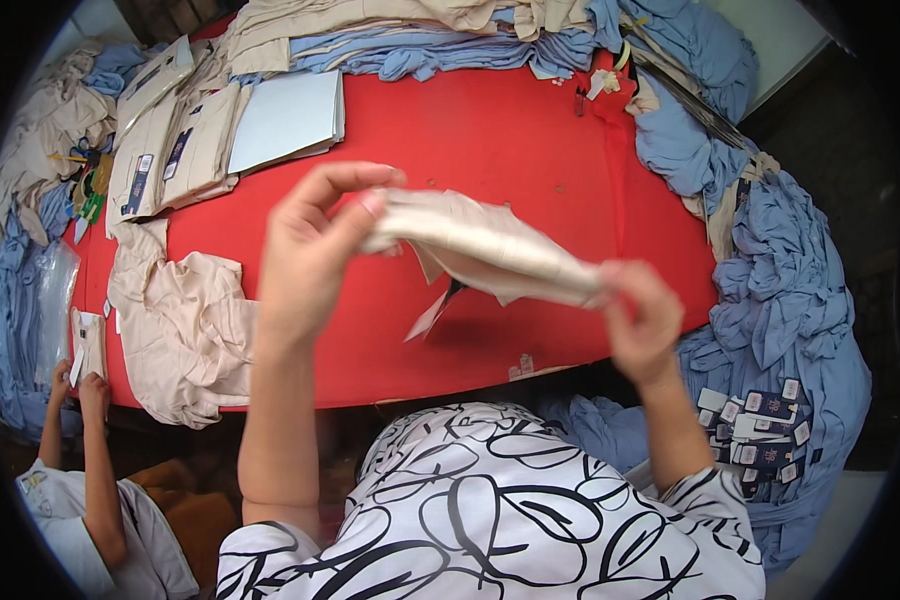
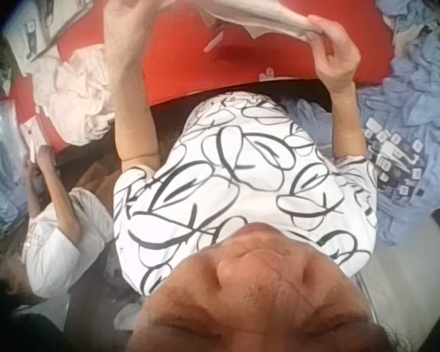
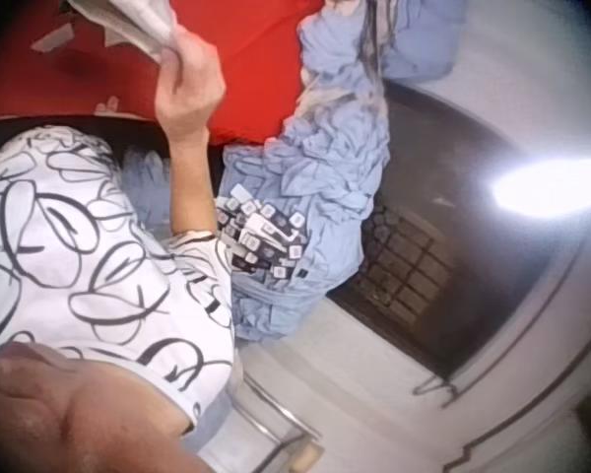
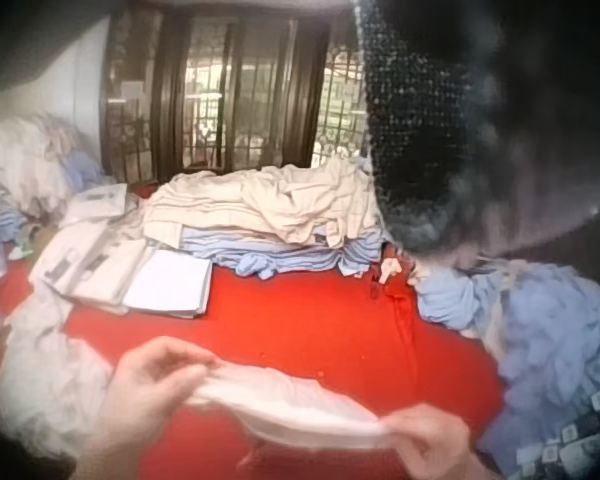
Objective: The person folds garments on a work table, applying tags and checking the alignment of the items.
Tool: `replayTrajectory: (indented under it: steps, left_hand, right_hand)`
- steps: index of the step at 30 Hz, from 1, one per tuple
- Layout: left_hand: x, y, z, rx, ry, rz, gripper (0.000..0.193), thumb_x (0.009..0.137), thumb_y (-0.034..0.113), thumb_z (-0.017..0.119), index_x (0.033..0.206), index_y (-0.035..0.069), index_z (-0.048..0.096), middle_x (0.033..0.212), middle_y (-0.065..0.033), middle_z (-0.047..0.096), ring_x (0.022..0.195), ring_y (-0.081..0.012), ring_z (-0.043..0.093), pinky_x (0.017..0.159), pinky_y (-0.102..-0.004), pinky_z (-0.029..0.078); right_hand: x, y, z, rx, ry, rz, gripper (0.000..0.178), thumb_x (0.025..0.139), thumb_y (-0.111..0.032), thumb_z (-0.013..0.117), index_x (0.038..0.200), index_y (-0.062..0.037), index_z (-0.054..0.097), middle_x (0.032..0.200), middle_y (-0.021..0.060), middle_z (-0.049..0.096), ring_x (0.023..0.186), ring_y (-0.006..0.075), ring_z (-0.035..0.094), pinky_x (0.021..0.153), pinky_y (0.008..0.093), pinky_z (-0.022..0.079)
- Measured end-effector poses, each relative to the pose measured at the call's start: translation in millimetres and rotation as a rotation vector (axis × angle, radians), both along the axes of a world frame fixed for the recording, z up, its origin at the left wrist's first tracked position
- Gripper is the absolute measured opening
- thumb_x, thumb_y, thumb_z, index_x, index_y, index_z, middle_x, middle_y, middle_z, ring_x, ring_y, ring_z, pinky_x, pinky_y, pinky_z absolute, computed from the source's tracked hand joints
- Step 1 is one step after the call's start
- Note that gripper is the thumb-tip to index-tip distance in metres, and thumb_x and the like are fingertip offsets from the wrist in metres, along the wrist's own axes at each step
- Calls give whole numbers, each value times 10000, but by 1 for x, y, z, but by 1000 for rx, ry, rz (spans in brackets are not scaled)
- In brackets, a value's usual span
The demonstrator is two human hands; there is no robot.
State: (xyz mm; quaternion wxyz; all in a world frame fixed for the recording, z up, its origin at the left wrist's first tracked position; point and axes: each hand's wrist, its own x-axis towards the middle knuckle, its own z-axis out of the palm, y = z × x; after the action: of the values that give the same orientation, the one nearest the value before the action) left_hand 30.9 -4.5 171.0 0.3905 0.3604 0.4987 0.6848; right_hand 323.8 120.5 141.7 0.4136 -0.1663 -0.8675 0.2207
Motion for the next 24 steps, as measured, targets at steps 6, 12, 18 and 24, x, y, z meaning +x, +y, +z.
replayTrajectory:
  steps: [6, 12, 18, 24]
  left_hand:
    - [-28, 7, 33, -22, 386, 4, 263, 931, -24, 549, 1190, -44, 591, 945, -79, 666, 809, -97, 649, 731, -221, 536]
    - [-77, 63, -121, -501, 731, 138, 230, 845, 172, 698, 1025, 32, 727, 870, -145, 715, 825, -209, 685, 768, -327, 529]
    - [-91, 74, -181, -463, 463, 194, 255, 860, 185, 712, 1059, 25, 714, 916, -118, 717, 846, -201, 676, 779, -318, 521]
    - [-92, 82, -174, -595, 599, 162, 243, 822, 196, 747, 967, 3, 717, 866, -119, 707, 788, -192, 662, 730, -323, 514]
  right_hand:
    - [-48, 77, 50, -618, -95, 265, 204, 886, -35, 624, 1078, 21, 668, 977, 34, 679, 873, 82, 601, 784, 226, 465]
    - [-103, 150, -128, -1070, -280, 262, 208, 947, -132, 607, 1097, 4, 657, 988, 58, 683, 905, 120, 646, 837, 267, 521]
    - [-114, 154, -156, -1160, -202, 375, 224, 927, -148, 629, 1070, 22, 660, 1019, 90, 672, 932, 146, 626, 860, 291, 497]
    - [-131, 163, -162, -921, -394, 199, 145, 913, -138, 649, 929, 4, 678, 843, 14, 655, 795, 95, 575, 757, 256, 461]
